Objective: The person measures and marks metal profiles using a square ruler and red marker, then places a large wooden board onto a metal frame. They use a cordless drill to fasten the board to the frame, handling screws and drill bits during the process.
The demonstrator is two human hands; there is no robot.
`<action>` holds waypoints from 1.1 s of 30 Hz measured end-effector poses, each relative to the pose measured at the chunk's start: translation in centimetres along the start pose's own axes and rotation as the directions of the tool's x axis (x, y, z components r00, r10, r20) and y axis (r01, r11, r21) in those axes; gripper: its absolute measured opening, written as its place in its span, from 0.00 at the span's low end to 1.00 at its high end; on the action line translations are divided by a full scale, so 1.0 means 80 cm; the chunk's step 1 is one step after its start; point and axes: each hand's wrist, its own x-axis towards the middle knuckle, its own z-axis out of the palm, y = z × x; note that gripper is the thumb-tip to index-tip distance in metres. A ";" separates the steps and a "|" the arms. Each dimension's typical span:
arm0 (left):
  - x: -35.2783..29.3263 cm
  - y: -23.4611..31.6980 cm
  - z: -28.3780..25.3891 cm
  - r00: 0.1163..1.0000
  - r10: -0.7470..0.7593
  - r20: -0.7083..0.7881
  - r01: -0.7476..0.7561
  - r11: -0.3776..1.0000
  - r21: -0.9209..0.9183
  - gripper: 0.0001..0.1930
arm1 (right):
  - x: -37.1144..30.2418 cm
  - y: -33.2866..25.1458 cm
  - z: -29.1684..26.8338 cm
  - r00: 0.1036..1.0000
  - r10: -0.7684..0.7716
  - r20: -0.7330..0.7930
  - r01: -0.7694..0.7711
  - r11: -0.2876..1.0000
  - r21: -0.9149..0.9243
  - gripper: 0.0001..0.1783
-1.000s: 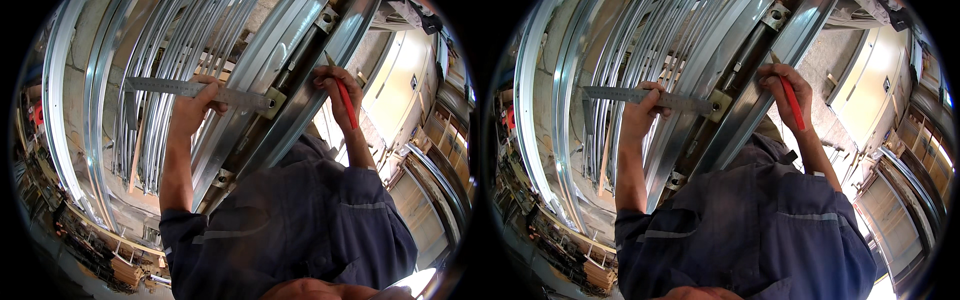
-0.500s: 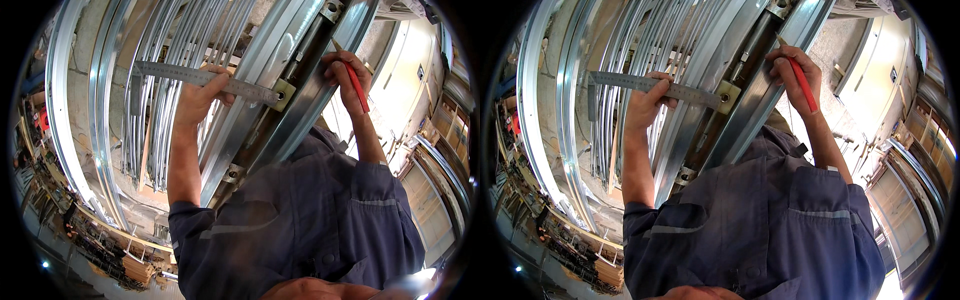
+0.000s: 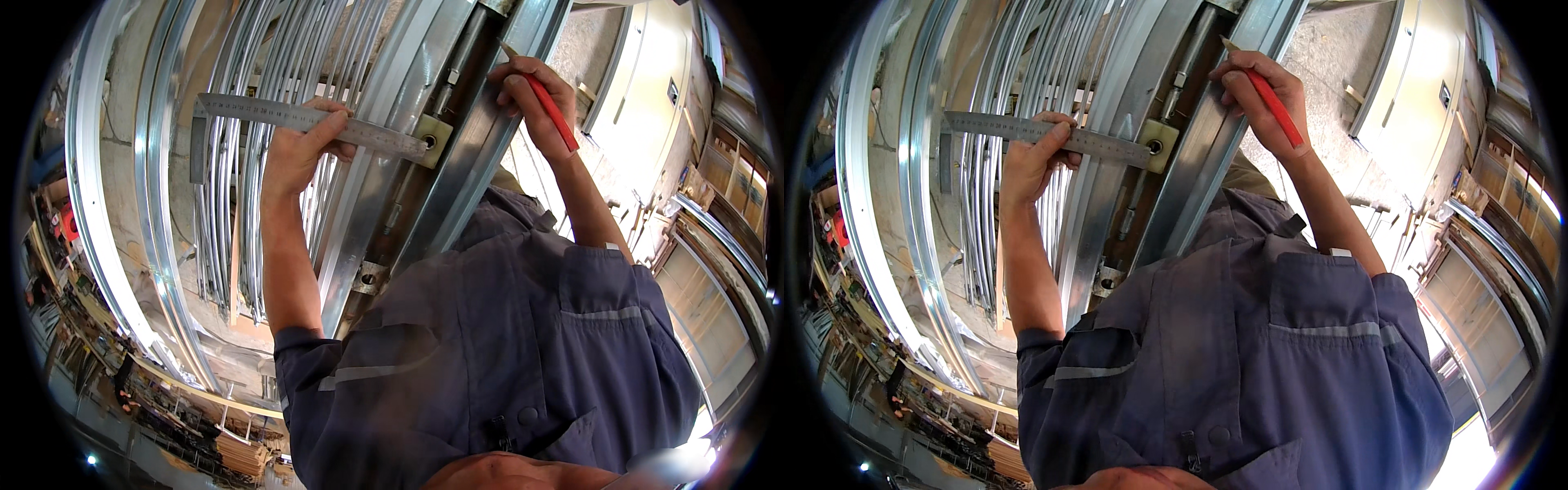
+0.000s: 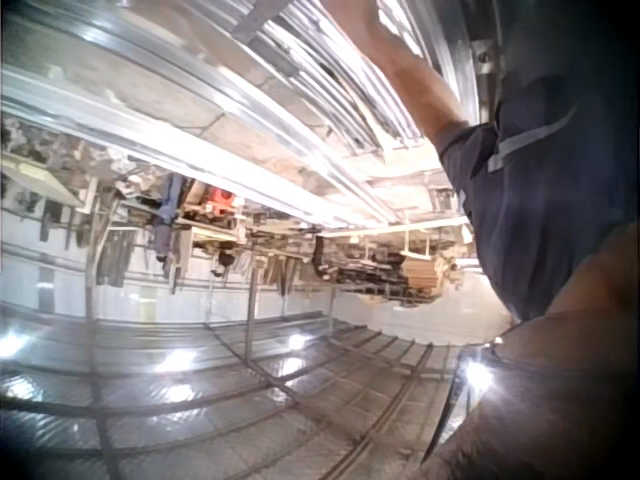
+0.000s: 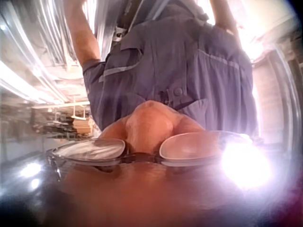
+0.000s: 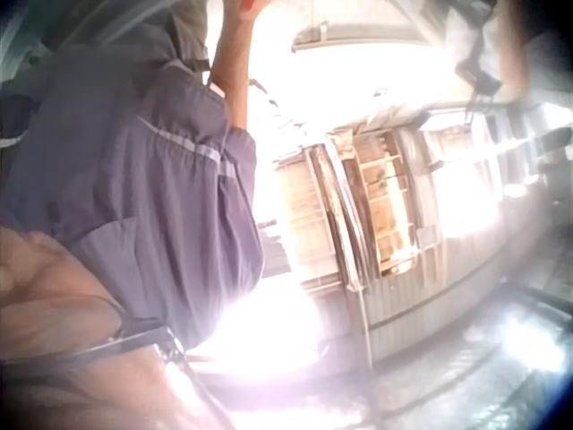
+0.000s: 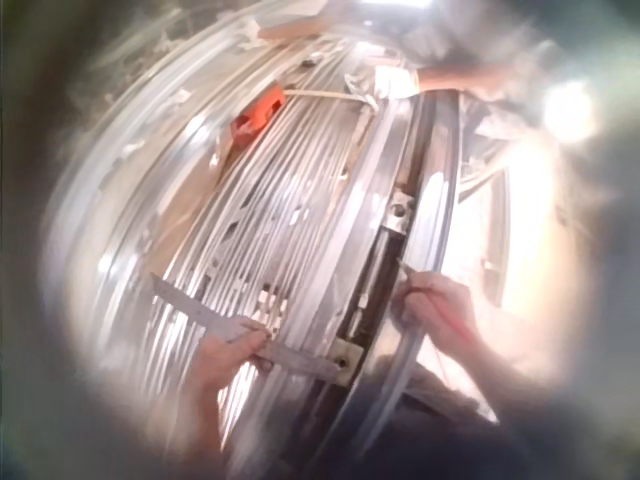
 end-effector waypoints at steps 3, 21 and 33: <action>0.001 0.003 0.004 1.000 0.007 0.016 -0.007 1.000 0.015 0.13 | -0.002 0.000 0.001 0.998 0.049 -0.030 -0.048 0.997 0.060 0.12; 0.000 0.001 0.003 1.000 0.018 0.012 -0.019 1.000 0.023 0.15 | -0.001 0.008 -0.001 1.000 -0.007 -0.011 0.008 0.997 0.072 0.13; -0.001 0.007 0.004 1.000 0.003 0.011 -0.003 0.999 0.050 0.16 | -0.001 0.000 0.002 1.000 0.026 -0.002 -0.026 0.999 0.028 0.12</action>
